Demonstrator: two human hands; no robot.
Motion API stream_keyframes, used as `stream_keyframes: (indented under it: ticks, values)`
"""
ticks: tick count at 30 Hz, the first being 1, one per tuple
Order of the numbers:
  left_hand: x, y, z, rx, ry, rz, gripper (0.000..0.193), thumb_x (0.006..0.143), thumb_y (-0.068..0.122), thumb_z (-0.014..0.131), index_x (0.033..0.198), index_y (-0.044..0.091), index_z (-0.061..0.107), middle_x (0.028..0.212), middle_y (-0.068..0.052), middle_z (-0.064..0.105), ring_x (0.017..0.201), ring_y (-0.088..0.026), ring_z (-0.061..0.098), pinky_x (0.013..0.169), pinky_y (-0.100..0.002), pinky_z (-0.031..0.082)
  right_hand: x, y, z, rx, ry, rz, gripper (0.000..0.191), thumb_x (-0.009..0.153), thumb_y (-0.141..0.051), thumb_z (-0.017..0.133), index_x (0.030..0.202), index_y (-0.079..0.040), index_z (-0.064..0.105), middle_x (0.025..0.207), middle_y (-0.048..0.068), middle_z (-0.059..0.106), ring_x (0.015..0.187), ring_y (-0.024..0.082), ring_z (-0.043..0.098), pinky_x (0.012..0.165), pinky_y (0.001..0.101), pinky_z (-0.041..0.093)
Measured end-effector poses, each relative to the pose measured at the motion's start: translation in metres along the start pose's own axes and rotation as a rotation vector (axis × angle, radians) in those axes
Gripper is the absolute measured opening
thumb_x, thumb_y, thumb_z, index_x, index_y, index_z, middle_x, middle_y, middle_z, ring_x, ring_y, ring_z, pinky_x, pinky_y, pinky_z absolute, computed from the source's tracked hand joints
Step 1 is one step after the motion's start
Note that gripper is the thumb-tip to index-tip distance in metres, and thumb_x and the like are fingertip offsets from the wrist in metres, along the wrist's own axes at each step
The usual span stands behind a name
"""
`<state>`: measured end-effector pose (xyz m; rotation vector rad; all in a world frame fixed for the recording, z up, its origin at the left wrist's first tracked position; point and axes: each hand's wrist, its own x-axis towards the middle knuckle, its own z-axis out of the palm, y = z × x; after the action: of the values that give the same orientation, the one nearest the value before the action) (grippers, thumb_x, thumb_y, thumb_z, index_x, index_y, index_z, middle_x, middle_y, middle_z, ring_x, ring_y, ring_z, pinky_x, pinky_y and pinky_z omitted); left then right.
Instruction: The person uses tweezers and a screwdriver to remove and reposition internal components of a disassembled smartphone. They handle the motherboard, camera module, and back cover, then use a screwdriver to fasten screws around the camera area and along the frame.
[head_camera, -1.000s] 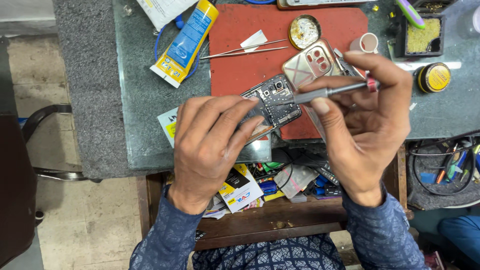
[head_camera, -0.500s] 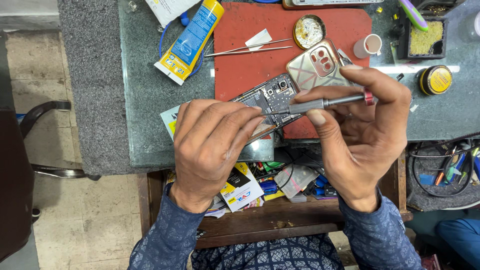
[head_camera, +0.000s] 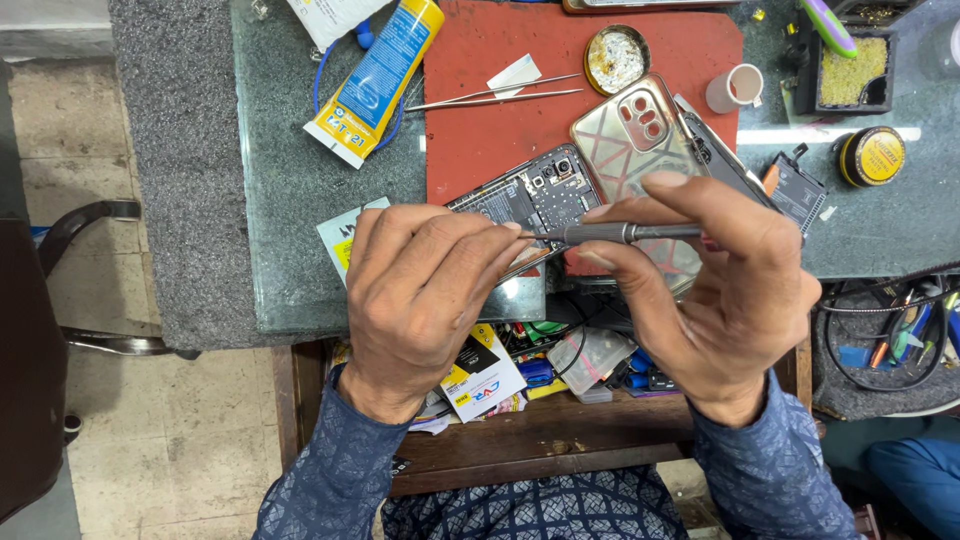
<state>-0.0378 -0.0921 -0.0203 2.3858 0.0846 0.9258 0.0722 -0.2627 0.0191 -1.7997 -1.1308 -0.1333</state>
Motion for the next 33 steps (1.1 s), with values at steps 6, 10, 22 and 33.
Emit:
stream_keyframes:
  ticks: [6,10,22,33]
  values:
    - [0.001,0.001,0.002,-0.007,-0.041,-0.035,0.031,0.089,0.027,0.087,0.111,0.009,0.075,0.105,0.001,0.069,0.1,-0.02,0.061,0.087,-0.037,0.047,-0.003,0.001,-0.008,0.185,-0.065,0.163,0.044,0.102,0.014,0.059,0.137,0.003,0.034,0.117,0.024,0.065,0.11,0.03,0.073,0.093,0.038,0.065]
    - [0.001,0.001,0.002,-0.039,-0.05,-0.063,0.043,0.086,0.032,0.088,0.119,0.008,0.073,0.112,-0.002,0.069,0.104,-0.022,0.06,0.091,-0.038,0.049,-0.005,0.01,-0.019,-0.012,-0.042,0.006,0.053,0.102,0.019,0.061,0.142,0.0,0.033,0.118,0.026,0.057,0.106,0.027,0.072,0.092,0.0357,0.062]
    - [0.001,-0.001,0.004,-0.014,-0.033,-0.113,0.025,0.095,0.015,0.084,0.117,0.006,0.073,0.11,-0.003,0.069,0.103,-0.024,0.06,0.091,-0.039,0.05,-0.015,0.01,-0.024,-0.245,-0.119,-0.002,0.055,0.098,0.02,0.068,0.14,0.0,0.04,0.115,0.02,0.07,0.101,0.023,0.073,0.093,0.031,0.057]
    - [0.001,-0.002,0.005,-0.026,-0.024,-0.114,0.021,0.097,0.011,0.081,0.117,0.006,0.074,0.111,-0.004,0.069,0.104,-0.024,0.061,0.092,-0.038,0.05,-0.012,0.011,-0.021,-0.251,-0.122,-0.009,0.055,0.097,0.019,0.07,0.139,0.0,0.041,0.114,0.019,0.07,0.1,0.024,0.073,0.092,0.0318,0.058]
